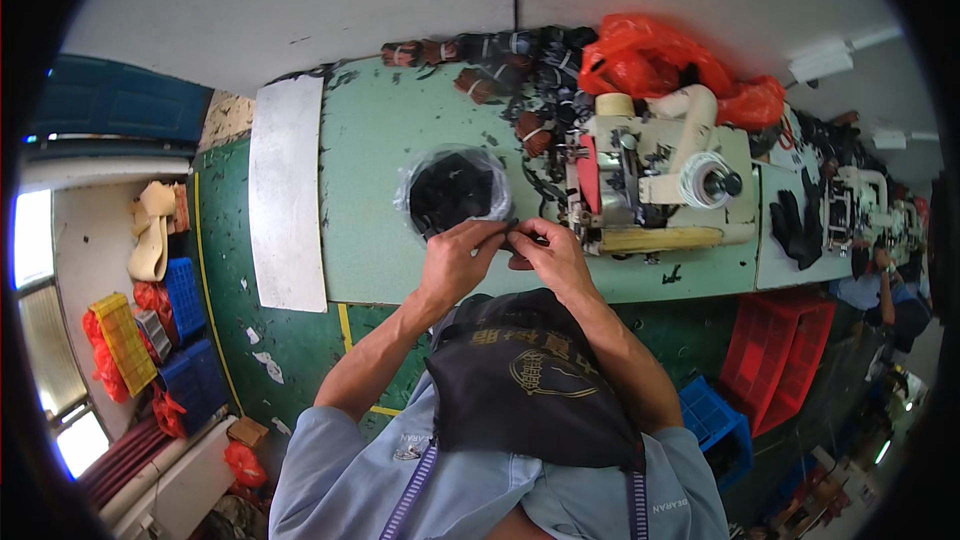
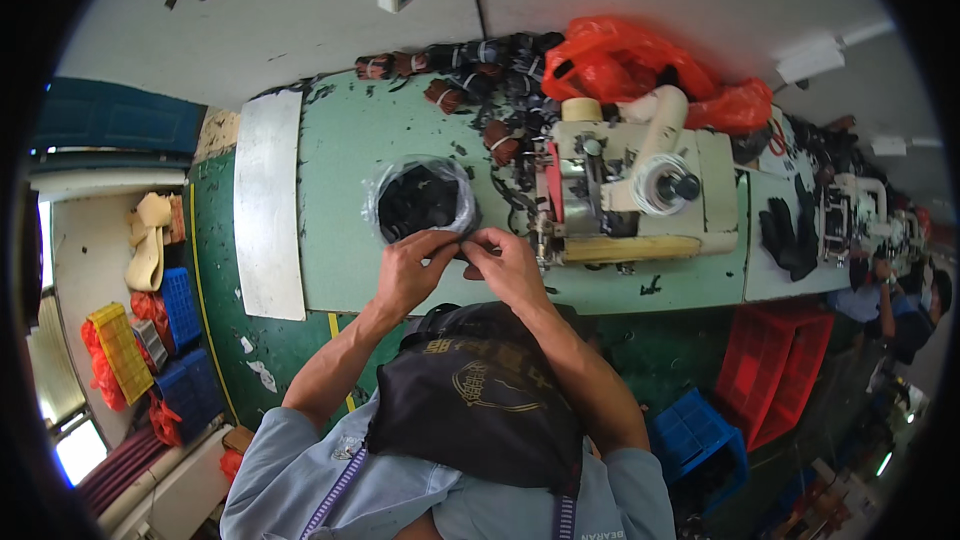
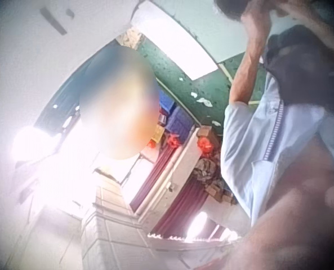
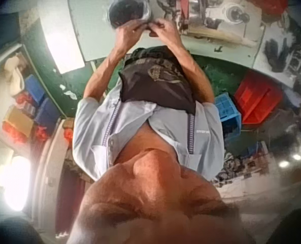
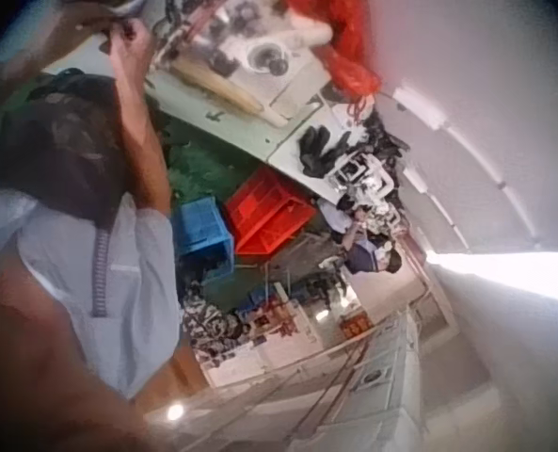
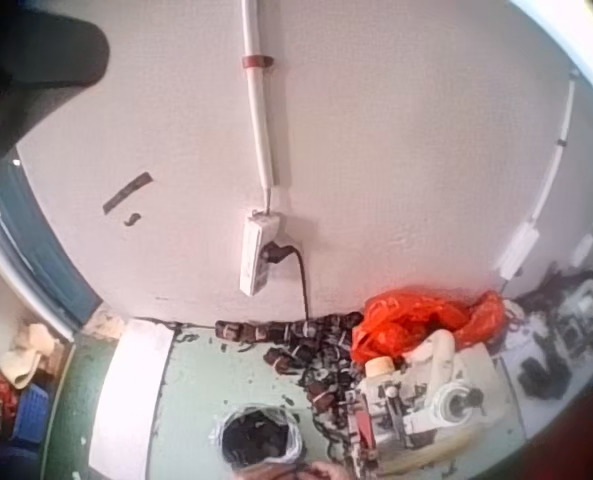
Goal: The person takes small leather pieces from a plastic bag and feeds them through a skiving machine by hand.
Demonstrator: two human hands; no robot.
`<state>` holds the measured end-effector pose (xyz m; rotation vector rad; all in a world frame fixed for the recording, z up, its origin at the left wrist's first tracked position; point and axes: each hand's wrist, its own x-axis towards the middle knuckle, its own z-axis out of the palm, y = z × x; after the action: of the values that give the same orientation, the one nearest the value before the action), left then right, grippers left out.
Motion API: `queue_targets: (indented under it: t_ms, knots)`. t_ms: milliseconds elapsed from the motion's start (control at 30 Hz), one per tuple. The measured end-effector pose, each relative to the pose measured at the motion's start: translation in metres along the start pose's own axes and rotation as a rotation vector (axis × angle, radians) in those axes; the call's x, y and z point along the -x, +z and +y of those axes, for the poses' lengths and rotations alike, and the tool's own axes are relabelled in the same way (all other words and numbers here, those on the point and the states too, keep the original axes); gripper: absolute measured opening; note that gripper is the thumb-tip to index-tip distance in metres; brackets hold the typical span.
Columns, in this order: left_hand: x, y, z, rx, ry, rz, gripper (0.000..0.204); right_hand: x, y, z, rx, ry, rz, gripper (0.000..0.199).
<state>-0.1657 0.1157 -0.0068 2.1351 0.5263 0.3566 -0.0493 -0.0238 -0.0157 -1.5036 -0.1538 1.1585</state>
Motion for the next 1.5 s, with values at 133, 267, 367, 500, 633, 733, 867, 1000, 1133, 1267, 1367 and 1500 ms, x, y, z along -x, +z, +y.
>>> queue_targets:
  t_ms: [133, 267, 367, 500, 633, 733, 867, 1000, 1133, 1267, 1367, 1500]
  knots:
    - [0.004, 0.014, 0.026, 0.093, -0.073, -0.084, 0.017, 0.022, -0.022, 0.004, -0.089, -0.047, 0.035, 0.020]
    - [0.006, 0.031, 0.047, 0.120, -0.033, -0.206, 0.018, 0.048, -0.047, 0.010, -0.020, -0.074, 0.096, 0.020]
    - [0.009, 0.049, 0.058, 0.211, -0.131, -0.237, 0.016, 0.057, -0.069, 0.024, -0.007, -0.104, 0.048, 0.017]
    - [0.007, 0.071, 0.085, 0.131, -0.122, -0.309, 0.016, 0.079, -0.094, 0.022, 0.035, -0.180, 0.142, 0.019]
    - [0.008, 0.103, 0.109, 0.173, -0.163, -0.370, 0.015, 0.108, -0.123, 0.022, -0.077, -0.187, 0.241, 0.018]
    - [0.007, 0.133, 0.119, 0.286, -0.168, -0.418, 0.015, 0.122, -0.138, 0.033, -0.007, -0.231, 0.387, 0.019]
    - [-0.001, 0.161, 0.133, 0.364, -0.262, -0.413, 0.023, 0.139, -0.156, 0.034, -0.071, -0.259, 0.512, 0.017]
    - [-0.012, 0.167, 0.145, 0.700, -0.379, -0.394, 0.029, 0.141, -0.171, 0.039, -0.001, -0.428, 0.597, 0.014]
    - [-0.007, 0.186, 0.158, 0.586, -0.358, -0.420, 0.022, 0.131, -0.190, 0.052, 0.075, -0.539, 0.653, 0.006]
    - [-0.002, 0.211, 0.157, 0.196, -0.048, -0.264, 0.011, 0.143, -0.200, 0.027, -0.040, -0.454, 0.483, 0.010]
    - [-0.011, 0.212, 0.165, 0.144, -0.019, -0.157, 0.016, 0.138, -0.208, 0.019, -0.261, -0.428, 0.461, 0.024]
    - [-0.021, 0.209, 0.172, 0.359, -0.186, -0.254, 0.020, 0.121, -0.228, 0.013, -0.165, -0.352, 0.432, 0.031]
